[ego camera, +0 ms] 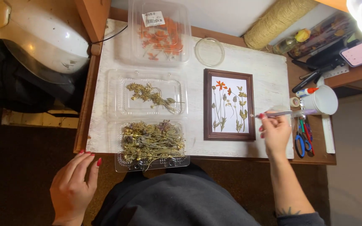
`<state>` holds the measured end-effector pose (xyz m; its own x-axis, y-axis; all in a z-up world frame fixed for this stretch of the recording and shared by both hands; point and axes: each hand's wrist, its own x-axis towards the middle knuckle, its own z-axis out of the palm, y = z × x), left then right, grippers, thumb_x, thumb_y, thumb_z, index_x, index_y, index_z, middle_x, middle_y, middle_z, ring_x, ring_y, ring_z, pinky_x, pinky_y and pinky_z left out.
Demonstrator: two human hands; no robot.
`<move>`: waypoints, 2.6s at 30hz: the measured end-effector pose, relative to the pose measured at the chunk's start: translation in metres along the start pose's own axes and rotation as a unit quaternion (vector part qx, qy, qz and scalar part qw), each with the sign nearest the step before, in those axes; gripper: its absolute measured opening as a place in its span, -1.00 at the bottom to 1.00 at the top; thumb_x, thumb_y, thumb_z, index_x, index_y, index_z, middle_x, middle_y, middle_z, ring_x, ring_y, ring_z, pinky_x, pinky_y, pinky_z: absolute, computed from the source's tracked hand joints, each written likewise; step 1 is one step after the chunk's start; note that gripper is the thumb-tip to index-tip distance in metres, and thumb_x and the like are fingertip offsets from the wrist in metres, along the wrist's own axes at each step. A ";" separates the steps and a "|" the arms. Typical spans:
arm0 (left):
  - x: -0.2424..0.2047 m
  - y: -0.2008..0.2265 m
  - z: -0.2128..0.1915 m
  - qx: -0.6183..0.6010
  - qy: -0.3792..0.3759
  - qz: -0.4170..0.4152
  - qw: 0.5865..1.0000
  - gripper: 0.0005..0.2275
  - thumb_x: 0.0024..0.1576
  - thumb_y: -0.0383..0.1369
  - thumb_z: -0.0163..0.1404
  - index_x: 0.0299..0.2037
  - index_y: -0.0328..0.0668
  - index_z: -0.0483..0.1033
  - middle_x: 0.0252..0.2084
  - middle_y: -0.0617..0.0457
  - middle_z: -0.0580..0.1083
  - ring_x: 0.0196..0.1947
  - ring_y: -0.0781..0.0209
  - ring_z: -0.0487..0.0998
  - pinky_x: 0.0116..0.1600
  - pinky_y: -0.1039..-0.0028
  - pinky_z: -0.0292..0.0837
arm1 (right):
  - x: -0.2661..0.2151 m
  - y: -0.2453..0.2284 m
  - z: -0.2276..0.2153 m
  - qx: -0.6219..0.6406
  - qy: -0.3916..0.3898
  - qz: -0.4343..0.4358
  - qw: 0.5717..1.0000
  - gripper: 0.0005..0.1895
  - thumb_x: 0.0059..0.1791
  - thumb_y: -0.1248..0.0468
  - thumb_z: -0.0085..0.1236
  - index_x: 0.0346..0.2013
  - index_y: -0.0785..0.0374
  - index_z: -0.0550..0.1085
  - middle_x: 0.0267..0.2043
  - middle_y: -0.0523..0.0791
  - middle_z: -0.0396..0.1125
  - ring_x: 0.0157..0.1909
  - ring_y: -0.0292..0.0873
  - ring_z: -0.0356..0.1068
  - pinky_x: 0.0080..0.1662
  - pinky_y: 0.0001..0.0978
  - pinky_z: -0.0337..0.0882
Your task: Creating a botanical art piece by arranging dried flowers and stems within a frame.
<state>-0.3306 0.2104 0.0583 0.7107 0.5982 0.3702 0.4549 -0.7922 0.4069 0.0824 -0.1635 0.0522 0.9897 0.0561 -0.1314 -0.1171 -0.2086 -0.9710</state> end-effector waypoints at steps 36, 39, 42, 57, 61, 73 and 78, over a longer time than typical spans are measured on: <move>0.020 0.003 0.048 -0.162 0.022 -0.082 0.983 -0.82 0.22 -0.46 0.09 0.02 -0.24 0.55 0.24 -0.11 0.43 0.41 -0.21 0.33 0.49 0.09 0.23 | -0.121 -0.005 0.118 -0.223 -0.268 -0.156 0.924 -0.88 0.05 0.41 0.17 -0.12 0.35 0.49 -0.29 -0.10 0.48 -0.45 -0.41 0.43 -0.47 -0.57 0.42; 0.022 0.013 0.046 -0.172 0.003 -0.071 0.982 -0.83 0.16 -0.47 0.13 -0.06 -0.21 0.57 0.19 -0.06 0.46 0.39 -0.20 0.34 0.45 0.07 0.22 | -0.130 -0.014 0.135 -0.268 -0.296 -0.228 0.888 -0.85 0.00 0.42 0.23 -0.14 0.35 0.52 -0.32 -0.11 0.48 -0.55 -0.37 0.32 -0.53 -0.56 0.28; 0.023 0.016 0.047 -0.169 -0.004 -0.042 0.985 -0.86 0.15 -0.46 0.14 -0.10 -0.19 0.56 0.16 -0.05 0.46 0.39 -0.15 0.35 0.48 -0.01 0.20 | -0.137 -0.034 0.154 -0.262 -0.301 -0.265 0.878 -0.85 -0.02 0.43 0.26 -0.16 0.32 0.51 -0.27 -0.11 0.50 -0.53 -0.37 0.31 -0.50 -0.53 0.29; 0.014 0.008 0.039 -0.153 0.004 -0.080 0.985 -0.88 0.15 -0.44 0.16 -0.13 -0.16 0.58 0.15 -0.05 0.46 0.36 -0.13 0.35 0.45 -0.05 0.15 | -0.159 -0.068 0.233 -0.353 -0.423 -0.203 0.810 -0.82 0.00 0.36 0.23 -0.11 0.26 0.52 -0.42 0.02 0.42 -0.53 -0.14 0.38 -0.45 -0.29 0.32; 0.014 0.009 0.041 -0.174 0.010 -0.095 0.980 -0.87 0.15 -0.45 0.15 -0.12 -0.17 0.58 0.16 -0.04 0.46 0.36 -0.13 0.36 0.44 -0.02 0.17 | -0.150 -0.050 0.202 -0.319 -0.421 -0.204 0.824 -0.83 -0.03 0.39 0.16 -0.14 0.27 0.48 -0.32 -0.05 0.48 -0.57 -0.24 0.40 -0.53 -0.38 0.33; 0.023 0.016 0.043 -0.187 -0.007 -0.078 0.979 -0.86 0.14 -0.47 0.14 -0.11 -0.19 0.57 0.17 -0.04 0.45 0.36 -0.14 0.36 0.41 0.10 0.23 | -0.160 -0.039 0.210 -0.366 -0.383 -0.228 0.817 -0.82 -0.01 0.30 0.24 -0.13 0.21 0.53 -0.47 -0.01 0.41 -0.61 -0.14 0.33 -0.49 -0.26 0.28; 0.024 0.016 0.042 -0.187 -0.010 -0.072 0.980 -0.86 0.13 -0.48 0.14 -0.11 -0.19 0.57 0.16 -0.04 0.44 0.36 -0.13 0.36 0.42 0.11 0.25 | -0.152 -0.027 0.208 -0.285 -0.390 -0.158 0.861 -0.84 0.00 0.36 0.17 -0.12 0.26 0.50 -0.32 -0.10 0.51 -0.54 -0.29 0.34 -0.48 -0.37 0.31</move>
<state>-0.2834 0.2069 0.0391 0.6654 0.6954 0.2714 0.3257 -0.5975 0.7327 -0.0815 0.0367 0.0563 0.5829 0.7903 -0.1889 0.4272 -0.4958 -0.7561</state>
